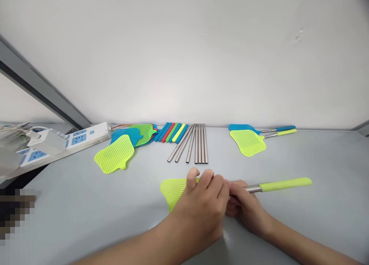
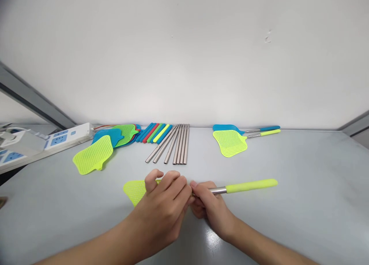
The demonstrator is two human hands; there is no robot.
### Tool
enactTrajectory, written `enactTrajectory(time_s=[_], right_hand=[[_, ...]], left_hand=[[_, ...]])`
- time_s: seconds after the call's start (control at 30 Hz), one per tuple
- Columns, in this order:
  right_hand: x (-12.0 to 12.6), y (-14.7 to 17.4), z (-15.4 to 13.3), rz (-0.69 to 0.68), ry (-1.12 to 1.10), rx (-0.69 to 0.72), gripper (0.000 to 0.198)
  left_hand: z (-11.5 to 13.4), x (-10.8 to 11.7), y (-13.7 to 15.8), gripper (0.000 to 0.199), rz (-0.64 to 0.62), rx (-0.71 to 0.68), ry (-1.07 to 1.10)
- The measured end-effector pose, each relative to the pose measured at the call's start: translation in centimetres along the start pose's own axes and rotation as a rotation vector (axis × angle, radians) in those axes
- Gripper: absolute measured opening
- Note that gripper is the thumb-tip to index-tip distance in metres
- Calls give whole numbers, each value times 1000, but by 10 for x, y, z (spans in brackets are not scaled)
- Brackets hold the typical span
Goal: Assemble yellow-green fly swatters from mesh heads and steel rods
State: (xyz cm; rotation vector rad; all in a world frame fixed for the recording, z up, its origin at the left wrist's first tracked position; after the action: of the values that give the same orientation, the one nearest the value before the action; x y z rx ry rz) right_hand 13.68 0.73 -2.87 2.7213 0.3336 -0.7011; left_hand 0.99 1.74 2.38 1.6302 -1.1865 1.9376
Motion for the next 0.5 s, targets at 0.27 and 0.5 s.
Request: enactTrajectory(time_s=[0.27,0.5], right_hand=[[5,-2,0,-50,21,32,46],[8,-4,-7,-51,-4,10,46]], left_hand=[[-8,0,-4,12,-64,13,79],[-13,3,-6,21,-188,71,205]])
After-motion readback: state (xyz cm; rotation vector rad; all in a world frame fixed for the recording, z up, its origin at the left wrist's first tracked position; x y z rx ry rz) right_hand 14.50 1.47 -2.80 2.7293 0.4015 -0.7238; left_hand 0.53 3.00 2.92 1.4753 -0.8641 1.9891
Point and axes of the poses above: each hand's wrist, its own y-axis away from the middle knuckle, its own x-axis out of the back of the hand, z = x × y, the point moved 1 cm from there along -y, towards the middle knuckle, and after that the axes turned 3 degrees about x, right-handed, at the moved point
